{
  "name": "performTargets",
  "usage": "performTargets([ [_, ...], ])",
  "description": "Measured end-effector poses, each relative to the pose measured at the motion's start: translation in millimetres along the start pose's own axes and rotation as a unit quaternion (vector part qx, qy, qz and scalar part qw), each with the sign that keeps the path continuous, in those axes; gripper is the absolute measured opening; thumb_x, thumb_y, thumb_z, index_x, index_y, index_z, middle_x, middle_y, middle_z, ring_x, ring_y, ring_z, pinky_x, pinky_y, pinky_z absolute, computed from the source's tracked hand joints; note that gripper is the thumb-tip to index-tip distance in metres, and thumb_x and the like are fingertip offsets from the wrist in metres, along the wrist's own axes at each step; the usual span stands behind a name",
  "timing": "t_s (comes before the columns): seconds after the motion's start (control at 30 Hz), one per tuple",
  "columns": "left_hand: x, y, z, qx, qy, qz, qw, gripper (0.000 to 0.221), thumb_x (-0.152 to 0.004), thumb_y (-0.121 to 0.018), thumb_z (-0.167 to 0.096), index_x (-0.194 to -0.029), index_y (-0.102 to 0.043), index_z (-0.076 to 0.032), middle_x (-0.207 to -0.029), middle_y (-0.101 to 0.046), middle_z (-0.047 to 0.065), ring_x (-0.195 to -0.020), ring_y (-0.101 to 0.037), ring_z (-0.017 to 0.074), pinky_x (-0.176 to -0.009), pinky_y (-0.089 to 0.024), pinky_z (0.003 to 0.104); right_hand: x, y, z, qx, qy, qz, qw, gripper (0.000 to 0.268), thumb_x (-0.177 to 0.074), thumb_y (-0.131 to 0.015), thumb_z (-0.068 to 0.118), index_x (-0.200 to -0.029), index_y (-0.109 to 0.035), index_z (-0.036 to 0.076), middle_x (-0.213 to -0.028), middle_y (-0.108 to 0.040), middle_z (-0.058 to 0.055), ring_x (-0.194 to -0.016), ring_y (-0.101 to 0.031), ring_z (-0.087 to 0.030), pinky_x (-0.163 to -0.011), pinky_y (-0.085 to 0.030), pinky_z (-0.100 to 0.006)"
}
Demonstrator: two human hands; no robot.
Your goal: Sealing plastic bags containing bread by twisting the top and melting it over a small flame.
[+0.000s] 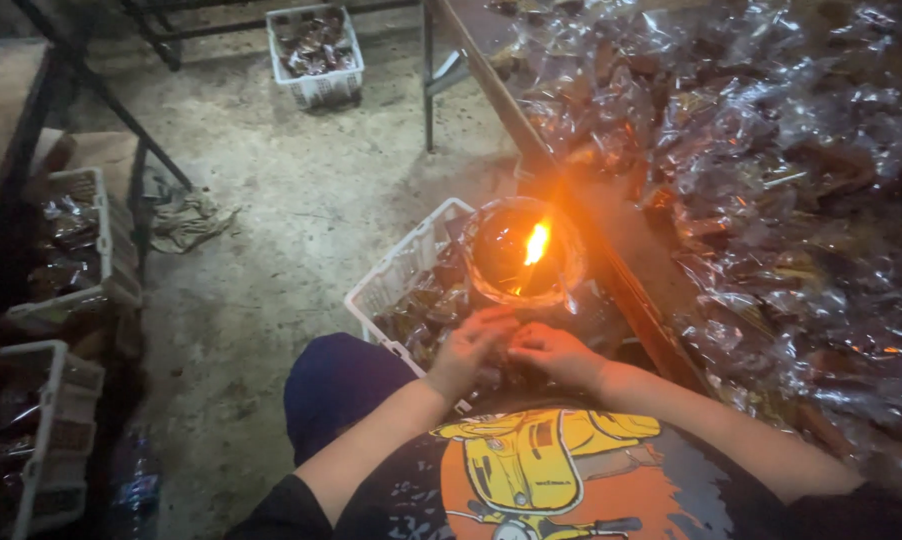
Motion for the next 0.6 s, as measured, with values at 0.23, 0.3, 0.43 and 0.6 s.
performTargets([
  [0.23, -16.8, 38.7, 36.8, 0.101, 0.032, -0.086, 0.991, 0.053, -0.103, -0.059, -0.04, -0.151, -0.049, -0.019, -0.137, -0.057, 0.007, -0.12, -0.051, 0.0186, -0.093, -0.042, 0.029, -33.4, 57.6, -45.5, -0.047, -0.143, -0.156, 0.976, 0.052, -0.091, -0.068, 0.06, -0.114, -0.081, 0.016, -0.117, -0.076, -0.01, -0.124, -0.064, -0.027, -0.106, -0.049, -0.04],
  [0.3, -17.4, 34.7, 44.6, 0.122, 0.029, -0.059, 0.99, 0.045, -0.103, -0.062, -0.03, -0.145, -0.056, -0.014, -0.118, -0.068, 0.001, -0.097, -0.06, 0.0051, -0.074, -0.049, 0.014, -54.8, 64.5, -71.0, -0.051, -0.137, -0.183, 0.972, 0.05, -0.09, -0.071, 0.061, -0.114, -0.082, 0.019, -0.116, -0.076, -0.01, -0.124, -0.063, -0.025, -0.107, -0.048, -0.038],
  [0.43, 5.0, 11.6, 14.8, -0.016, 0.051, 0.026, 0.998, 0.043, -0.103, -0.061, -0.041, -0.137, -0.066, -0.015, -0.116, -0.074, 0.009, -0.107, -0.067, 0.0182, -0.091, -0.057, 0.032, -65.8, 62.6, -79.0, -0.128, -0.149, -0.174, 0.965, 0.037, -0.096, -0.069, 0.044, -0.088, -0.078, 0.009, -0.079, -0.071, -0.012, -0.087, -0.071, -0.027, -0.091, -0.053, -0.037],
  [0.6, 25.9, -12.0, 23.0, -0.098, 0.164, 0.122, 0.974, 0.046, -0.102, -0.061, -0.049, -0.125, -0.074, -0.012, -0.119, -0.074, 0.013, -0.113, -0.07, 0.0242, -0.09, -0.058, 0.037, -1.3, 59.5, 9.1, -0.211, -0.168, -0.19, 0.944, 0.053, -0.092, -0.077, 0.049, -0.075, -0.072, 0.0, -0.067, -0.067, -0.013, -0.076, -0.069, -0.026, -0.092, -0.051, -0.038],
])
Point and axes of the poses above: each hand's wrist, its own x-axis away from the middle knuckle, its own y-axis out of the back of the hand, z = x × y, the point moved 10 cm from there along -x, towards the middle knuckle
